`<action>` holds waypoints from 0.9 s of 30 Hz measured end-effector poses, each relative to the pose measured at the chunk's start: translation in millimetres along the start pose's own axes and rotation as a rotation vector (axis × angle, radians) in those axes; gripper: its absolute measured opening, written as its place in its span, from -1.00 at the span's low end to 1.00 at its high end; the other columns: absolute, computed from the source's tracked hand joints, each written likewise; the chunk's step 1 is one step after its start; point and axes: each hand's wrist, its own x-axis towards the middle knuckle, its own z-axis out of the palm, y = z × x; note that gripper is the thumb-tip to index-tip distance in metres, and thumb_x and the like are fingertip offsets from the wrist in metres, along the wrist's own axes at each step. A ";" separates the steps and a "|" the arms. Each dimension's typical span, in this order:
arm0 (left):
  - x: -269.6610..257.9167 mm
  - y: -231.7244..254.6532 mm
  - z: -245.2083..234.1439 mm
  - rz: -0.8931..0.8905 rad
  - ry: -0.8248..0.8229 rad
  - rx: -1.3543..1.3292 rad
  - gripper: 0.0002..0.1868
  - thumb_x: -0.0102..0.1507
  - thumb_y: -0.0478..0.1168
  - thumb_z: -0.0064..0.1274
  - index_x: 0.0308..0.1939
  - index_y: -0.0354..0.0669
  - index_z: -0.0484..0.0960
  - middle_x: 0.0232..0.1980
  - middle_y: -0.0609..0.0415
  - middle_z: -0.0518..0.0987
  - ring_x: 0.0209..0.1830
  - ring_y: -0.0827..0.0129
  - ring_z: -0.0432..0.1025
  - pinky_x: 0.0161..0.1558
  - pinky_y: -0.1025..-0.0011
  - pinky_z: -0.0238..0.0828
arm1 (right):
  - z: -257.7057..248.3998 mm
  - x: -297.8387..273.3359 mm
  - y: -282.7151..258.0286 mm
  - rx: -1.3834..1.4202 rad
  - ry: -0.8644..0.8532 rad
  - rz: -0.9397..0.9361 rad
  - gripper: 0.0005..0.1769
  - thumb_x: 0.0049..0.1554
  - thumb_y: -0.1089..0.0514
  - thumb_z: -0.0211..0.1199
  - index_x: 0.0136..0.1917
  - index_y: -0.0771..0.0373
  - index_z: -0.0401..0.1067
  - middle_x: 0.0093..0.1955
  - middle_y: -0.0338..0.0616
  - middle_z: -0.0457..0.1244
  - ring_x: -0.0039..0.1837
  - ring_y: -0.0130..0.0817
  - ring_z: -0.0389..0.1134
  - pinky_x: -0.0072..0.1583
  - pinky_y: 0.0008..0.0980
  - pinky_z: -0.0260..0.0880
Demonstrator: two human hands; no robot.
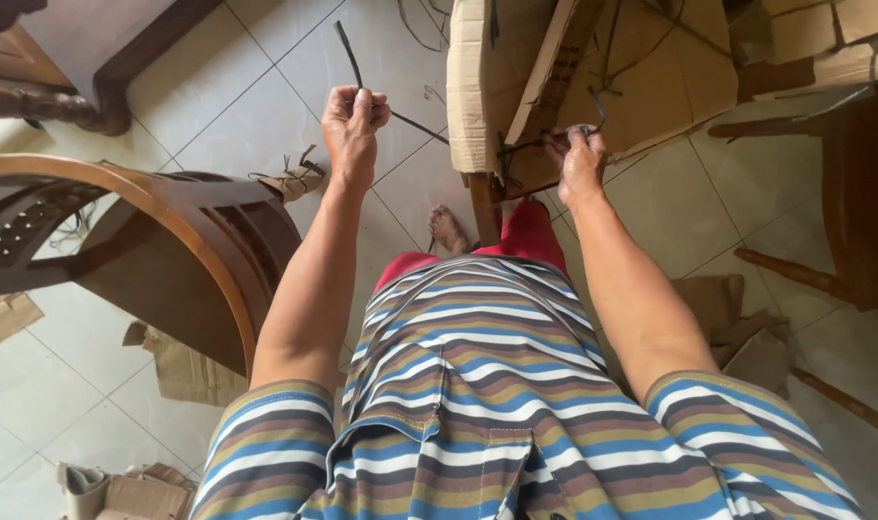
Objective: The person sits on the floor and ties a cardboard structure with green plastic strips. They pick up a strip from a glass table, wrap it around the cardboard, and tie a knot. The person repeats this process, securing the cardboard pieces together.
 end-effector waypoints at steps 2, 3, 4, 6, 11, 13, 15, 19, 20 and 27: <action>-11.6 15.2 13.3 0.035 -0.078 0.068 -0.84 0.38 -0.17 -0.02 -0.21 -0.18 0.45 -0.24 -0.01 0.64 -0.34 0.37 0.48 -0.15 0.41 0.55 | 3.5 -6.8 -9.0 -0.029 -0.069 -0.043 -0.95 0.24 0.14 0.10 -0.08 0.12 0.31 -0.11 -0.09 0.37 -0.05 -0.17 0.51 0.01 -0.28 0.57; -18.2 22.3 20.1 0.076 -0.149 0.129 -0.84 0.40 -0.18 -0.04 -0.20 -0.17 0.46 -0.25 0.00 0.64 -0.33 0.38 0.48 -0.20 0.44 0.52 | 4.1 -10.7 -13.6 -0.065 -0.145 -0.089 -0.92 0.28 0.12 0.10 -0.08 0.10 0.33 -0.11 -0.11 0.34 -0.04 -0.16 0.50 0.01 -0.28 0.57; -22.5 16.4 27.6 0.071 -0.150 0.127 -0.84 0.40 -0.18 -0.04 -0.20 -0.17 0.46 -0.25 0.00 0.64 -0.33 0.38 0.48 -0.20 0.44 0.52 | 7.8 -16.7 -22.6 -0.068 -0.141 -0.088 -0.92 0.28 0.12 0.10 -0.08 0.10 0.33 -0.11 -0.11 0.34 -0.04 -0.16 0.50 0.01 -0.28 0.57; -31.0 8.3 38.7 0.178 -0.340 0.109 -0.91 0.42 -0.36 -0.03 -0.21 -0.15 0.51 -0.27 0.09 0.64 -0.31 0.49 0.40 -0.16 0.50 0.36 | 20.1 -30.4 -39.5 -0.267 -0.338 -0.260 -0.85 0.30 0.11 0.10 -0.03 0.20 0.41 -0.06 -0.11 0.33 0.04 -0.31 0.46 0.09 -0.37 0.64; -35.9 9.0 74.8 0.362 -0.345 0.581 -0.96 0.38 -0.26 0.09 -0.14 -0.01 0.64 -0.02 0.03 0.67 0.10 0.16 0.53 0.14 0.07 0.49 | 36.5 -19.5 -42.9 -0.338 -0.315 -0.298 -0.76 0.34 0.01 0.18 0.01 0.21 0.47 -0.08 -0.02 0.42 -0.01 -0.28 0.54 0.03 -0.22 0.63; -40.2 3.7 79.7 0.425 -0.387 0.713 -0.96 0.40 -0.22 0.07 -0.16 0.00 0.61 0.11 0.07 0.65 0.25 0.04 0.47 0.25 0.04 0.42 | 31.5 -19.4 -44.0 -0.374 -0.337 -0.309 -0.75 0.34 0.00 0.18 -0.01 0.22 0.47 -0.10 -0.02 0.42 -0.03 -0.28 0.54 0.00 -0.21 0.63; -33.6 -13.9 80.8 0.329 -0.439 0.920 -0.85 0.35 -0.22 0.08 -0.05 0.19 0.63 0.06 0.12 0.63 0.15 0.13 0.55 0.17 0.09 0.51 | 32.5 -9.0 -45.6 -0.358 -0.283 -0.291 -0.72 0.34 -0.01 0.14 -0.05 0.23 0.47 -0.09 0.00 0.42 -0.02 -0.25 0.53 0.03 -0.12 0.62; -33.9 -21.7 71.2 0.217 -0.424 0.940 -0.81 0.39 -0.20 -0.06 -0.01 0.29 0.57 -0.03 0.03 0.61 0.00 0.00 0.59 0.04 0.08 0.51 | 5.3 23.0 -17.8 -0.376 -0.225 -0.219 -0.74 0.33 0.02 0.12 -0.05 0.22 0.47 -0.11 0.00 0.41 -0.03 -0.26 0.52 0.06 -0.11 0.61; -37.3 -16.2 71.7 0.205 -0.413 0.900 -0.86 0.41 -0.18 -0.07 -0.02 0.24 0.55 -0.10 -0.05 0.62 -0.05 -0.09 0.58 -0.01 0.01 0.49 | 3.3 23.7 -14.1 -0.361 -0.215 -0.206 -0.75 0.33 0.04 0.12 -0.05 0.23 0.47 -0.12 0.02 0.40 -0.02 -0.24 0.52 0.06 -0.11 0.61; -48.7 11.9 85.1 0.195 -0.383 0.838 -0.94 0.45 -0.15 -0.18 -0.05 0.20 0.38 -0.09 0.11 0.73 -0.10 -0.07 0.60 -0.08 0.04 0.47 | 15.4 4.0 -31.3 -0.330 -0.253 -0.225 -0.76 0.33 0.05 0.14 -0.08 0.22 0.49 -0.11 -0.03 0.40 0.00 -0.37 0.46 0.08 -0.22 0.59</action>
